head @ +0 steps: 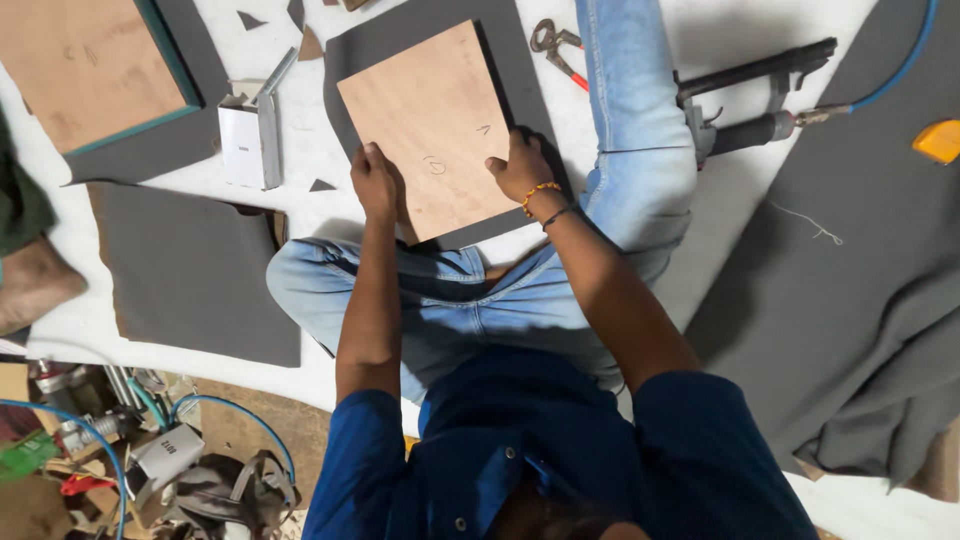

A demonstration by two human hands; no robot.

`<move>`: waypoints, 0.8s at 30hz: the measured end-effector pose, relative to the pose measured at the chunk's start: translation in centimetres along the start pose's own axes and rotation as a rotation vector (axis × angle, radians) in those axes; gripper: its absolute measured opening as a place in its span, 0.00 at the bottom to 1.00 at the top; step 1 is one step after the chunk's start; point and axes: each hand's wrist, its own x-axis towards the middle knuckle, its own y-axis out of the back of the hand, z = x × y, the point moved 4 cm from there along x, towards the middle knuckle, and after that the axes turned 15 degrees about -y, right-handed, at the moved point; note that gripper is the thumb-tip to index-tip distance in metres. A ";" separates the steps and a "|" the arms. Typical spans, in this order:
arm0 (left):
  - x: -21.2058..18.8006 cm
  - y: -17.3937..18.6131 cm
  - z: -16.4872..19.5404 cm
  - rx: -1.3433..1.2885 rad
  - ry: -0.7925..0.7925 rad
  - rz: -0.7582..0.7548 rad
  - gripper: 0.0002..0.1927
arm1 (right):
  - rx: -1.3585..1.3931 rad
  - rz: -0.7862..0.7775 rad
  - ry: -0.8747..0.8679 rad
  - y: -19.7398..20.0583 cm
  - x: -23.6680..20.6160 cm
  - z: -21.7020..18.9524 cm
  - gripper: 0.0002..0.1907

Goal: The person sits on the floor and stretches brown fabric over a wooden board, folding the edges over the back. They use a pneumatic staple gun to fasten the fabric in place along the edges, then set the covered board aside and pick up another board.

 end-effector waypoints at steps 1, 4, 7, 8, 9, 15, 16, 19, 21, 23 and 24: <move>0.2 0.0 0.0 0.033 -0.019 -0.007 0.23 | 0.003 0.007 -0.008 -0.2 0.3 0.1 0.40; 0.6 0.1 -0.6 0.020 -0.077 -0.006 0.25 | 0.006 0.016 -0.029 -0.9 0.9 0.2 0.40; 0.5 0.0 -2.1 0.012 0.024 -0.022 0.25 | 0.002 0.032 -0.018 -1.3 1.4 0.3 0.39; 0.5 0.0 -2.4 0.015 -0.004 0.000 0.25 | -0.010 0.050 0.005 -1.3 1.4 0.2 0.39; 0.5 0.0 -2.6 0.018 -0.028 0.019 0.25 | -0.024 0.067 0.026 -1.1 1.5 0.0 0.39; 0.5 0.1 -2.8 0.052 -0.011 -0.032 0.23 | -0.007 0.073 -0.001 -0.7 1.4 -0.8 0.37; 0.6 0.2 -2.7 0.071 -0.012 -0.053 0.23 | 0.017 0.064 -0.030 -0.8 1.5 -0.7 0.37; 0.6 0.4 -3.0 0.138 0.133 -0.172 0.25 | 0.017 0.064 -0.038 -1.7 1.8 -0.7 0.36; 0.8 0.8 -2.2 0.230 -0.073 -0.075 0.22 | -0.066 0.123 0.071 -1.8 2.2 -0.6 0.34; 0.6 0.9 -1.8 0.241 -0.144 0.008 0.20 | -0.024 0.156 0.155 -1.8 2.1 -0.9 0.35; 0.9 1.4 -1.8 0.214 -0.106 0.065 0.20 | 0.056 0.062 0.158 -2.1 2.3 -0.8 0.32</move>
